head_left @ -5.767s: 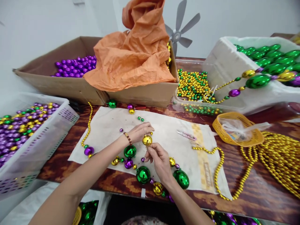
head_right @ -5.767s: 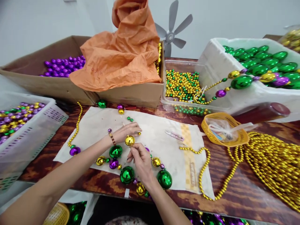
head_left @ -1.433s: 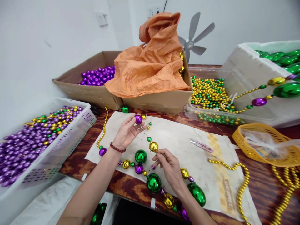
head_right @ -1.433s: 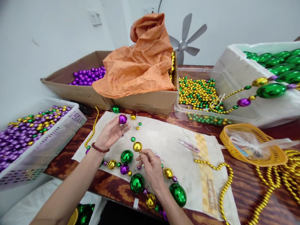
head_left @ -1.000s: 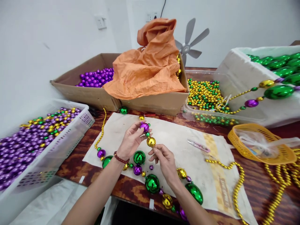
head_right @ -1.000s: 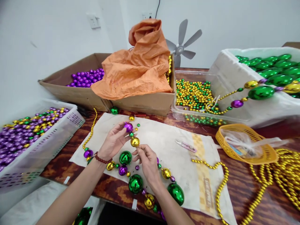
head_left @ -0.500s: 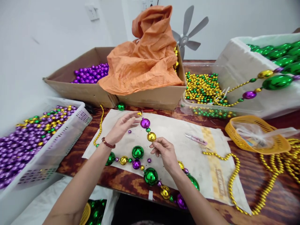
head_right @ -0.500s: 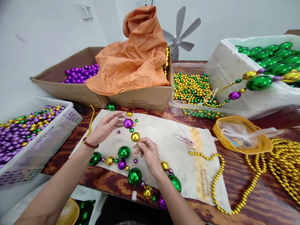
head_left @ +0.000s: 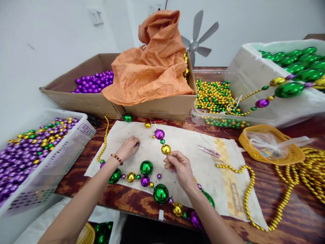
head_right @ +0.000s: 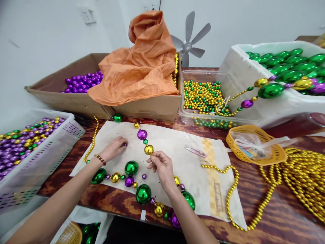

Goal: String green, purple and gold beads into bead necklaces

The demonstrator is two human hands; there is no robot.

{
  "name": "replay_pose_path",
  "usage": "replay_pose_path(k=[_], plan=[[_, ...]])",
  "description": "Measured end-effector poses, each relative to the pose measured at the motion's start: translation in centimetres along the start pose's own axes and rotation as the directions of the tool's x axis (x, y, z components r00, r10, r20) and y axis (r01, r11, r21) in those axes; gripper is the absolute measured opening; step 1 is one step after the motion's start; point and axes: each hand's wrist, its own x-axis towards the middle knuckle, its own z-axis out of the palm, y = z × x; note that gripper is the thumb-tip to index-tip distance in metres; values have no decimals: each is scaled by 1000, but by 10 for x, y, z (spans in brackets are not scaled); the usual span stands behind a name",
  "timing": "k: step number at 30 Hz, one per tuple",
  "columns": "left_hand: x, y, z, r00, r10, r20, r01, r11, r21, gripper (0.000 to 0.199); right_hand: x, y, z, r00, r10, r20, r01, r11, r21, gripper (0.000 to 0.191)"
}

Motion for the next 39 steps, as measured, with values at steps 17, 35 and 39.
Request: replay_pose_path(k=[17,35,39], plan=[[69,49,18,990,110,-87,-112,993,-24,12,0,-1,-2,999,4,-33,-3,1000,27,31],[3,65,-24,975,-220,22,113,410,-905,42,-14,-48,17,993,-65,96,58,995,80,20],[-34,77,-13,961,-271,-60,77,468,-881,37,-21,-70,27,978,-83,193,78,996,37,16]])
